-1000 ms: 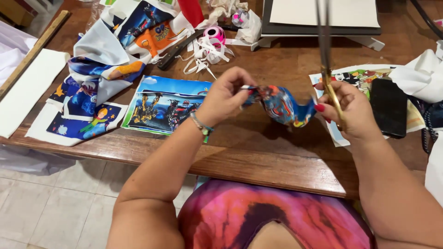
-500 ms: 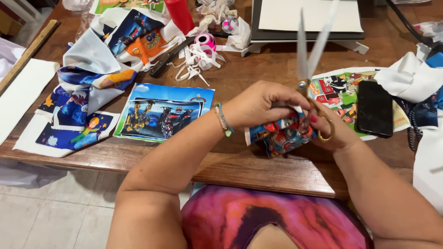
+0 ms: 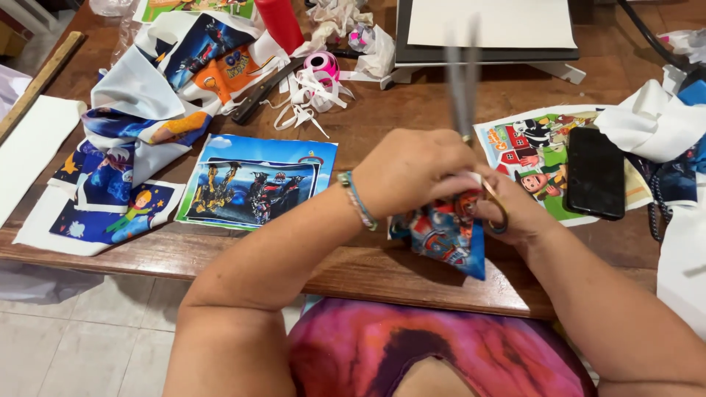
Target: Cutting out printed graphics from a sheet of fabric using scissors
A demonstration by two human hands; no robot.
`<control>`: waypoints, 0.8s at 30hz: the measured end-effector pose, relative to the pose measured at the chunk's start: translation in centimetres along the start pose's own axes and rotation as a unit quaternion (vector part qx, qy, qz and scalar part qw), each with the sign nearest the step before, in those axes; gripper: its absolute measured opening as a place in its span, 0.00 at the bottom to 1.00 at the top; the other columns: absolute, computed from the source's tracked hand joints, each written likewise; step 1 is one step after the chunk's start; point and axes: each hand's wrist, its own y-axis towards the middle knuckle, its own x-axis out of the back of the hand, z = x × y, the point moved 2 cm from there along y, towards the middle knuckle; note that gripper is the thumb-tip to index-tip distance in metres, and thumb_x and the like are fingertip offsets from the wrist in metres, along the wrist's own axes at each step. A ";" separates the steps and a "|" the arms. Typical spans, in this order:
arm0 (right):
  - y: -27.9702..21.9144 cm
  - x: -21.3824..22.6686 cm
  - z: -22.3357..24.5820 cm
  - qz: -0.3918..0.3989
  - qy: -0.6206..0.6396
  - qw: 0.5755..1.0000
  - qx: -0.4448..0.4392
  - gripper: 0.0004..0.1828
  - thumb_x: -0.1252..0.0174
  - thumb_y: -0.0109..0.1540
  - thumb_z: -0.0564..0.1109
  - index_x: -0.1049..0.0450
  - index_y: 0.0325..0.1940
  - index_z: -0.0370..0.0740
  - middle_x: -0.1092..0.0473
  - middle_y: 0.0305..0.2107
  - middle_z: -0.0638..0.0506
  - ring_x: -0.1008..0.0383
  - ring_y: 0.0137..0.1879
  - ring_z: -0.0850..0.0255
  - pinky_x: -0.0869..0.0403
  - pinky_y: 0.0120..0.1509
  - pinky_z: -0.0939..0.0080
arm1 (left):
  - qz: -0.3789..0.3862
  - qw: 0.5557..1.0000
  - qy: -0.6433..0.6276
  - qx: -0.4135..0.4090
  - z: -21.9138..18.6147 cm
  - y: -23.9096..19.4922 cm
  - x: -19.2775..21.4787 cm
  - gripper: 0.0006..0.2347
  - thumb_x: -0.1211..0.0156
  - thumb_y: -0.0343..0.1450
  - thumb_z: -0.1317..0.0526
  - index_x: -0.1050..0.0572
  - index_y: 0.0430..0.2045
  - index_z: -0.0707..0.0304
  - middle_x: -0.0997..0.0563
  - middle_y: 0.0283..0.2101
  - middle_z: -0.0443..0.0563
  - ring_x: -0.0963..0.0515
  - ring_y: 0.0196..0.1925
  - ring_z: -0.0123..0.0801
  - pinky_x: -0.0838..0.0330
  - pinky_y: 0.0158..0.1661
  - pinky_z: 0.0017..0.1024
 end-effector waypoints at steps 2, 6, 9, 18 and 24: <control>0.3 1.1 0.3 -0.042 -0.023 0.999 0.017 0.38 0.28 0.46 0.34 0.30 0.60 0.31 0.23 0.41 0.43 0.20 0.48 0.55 0.20 0.51 0.56 | 0.043 0.996 -0.016 0.076 0.9 -0.5 0.7 0.14 0.38 0.69 0.42 0.24 0.37 0.46 0.21 0.33 0.43 0.15 0.38 0.42 0.21 0.37 0.39; 1.0 -1.8 5.0 -0.125 -0.094 0.986 0.055 0.34 0.26 0.48 0.34 0.29 0.57 0.33 0.24 0.34 0.48 0.23 0.35 0.64 0.23 0.40 0.70 | 0.218 0.949 -0.024 0.226 4.8 -4.0 0.2 0.19 0.26 0.58 0.46 0.19 0.34 0.56 0.17 0.29 0.58 0.15 0.39 0.55 0.21 0.42 0.45; 1.0 4.2 3.2 -0.157 -0.186 0.968 0.058 0.33 0.24 0.50 0.37 0.28 0.57 0.35 0.27 0.34 0.52 0.26 0.34 0.69 0.23 0.39 0.73 | 0.244 0.902 -0.121 0.336 6.9 -7.2 1.9 0.10 0.29 0.60 0.53 0.15 0.28 0.53 0.14 0.30 0.56 0.15 0.38 0.52 0.22 0.42 0.41; 0.6 -1.4 3.4 -0.170 -0.206 0.963 0.049 0.31 0.25 0.49 0.36 0.28 0.54 0.35 0.26 0.43 0.51 0.25 0.45 0.71 0.24 0.48 0.76 | -0.237 0.590 -0.642 0.427 9.3 -11.1 -6.7 0.07 0.40 0.76 0.65 0.24 0.46 0.66 0.16 0.39 0.59 0.14 0.41 0.43 0.18 0.46 0.45; 0.7 0.2 1.2 -0.167 -0.200 0.965 0.029 0.33 0.24 0.48 0.35 0.28 0.55 0.33 0.26 0.47 0.48 0.25 0.51 0.69 0.24 0.53 0.74 | -0.063 0.638 -0.625 0.446 5.1 -6.8 -6.8 0.19 0.21 0.62 0.57 0.28 0.34 0.67 0.22 0.28 0.46 0.19 0.32 0.31 0.20 0.36 0.30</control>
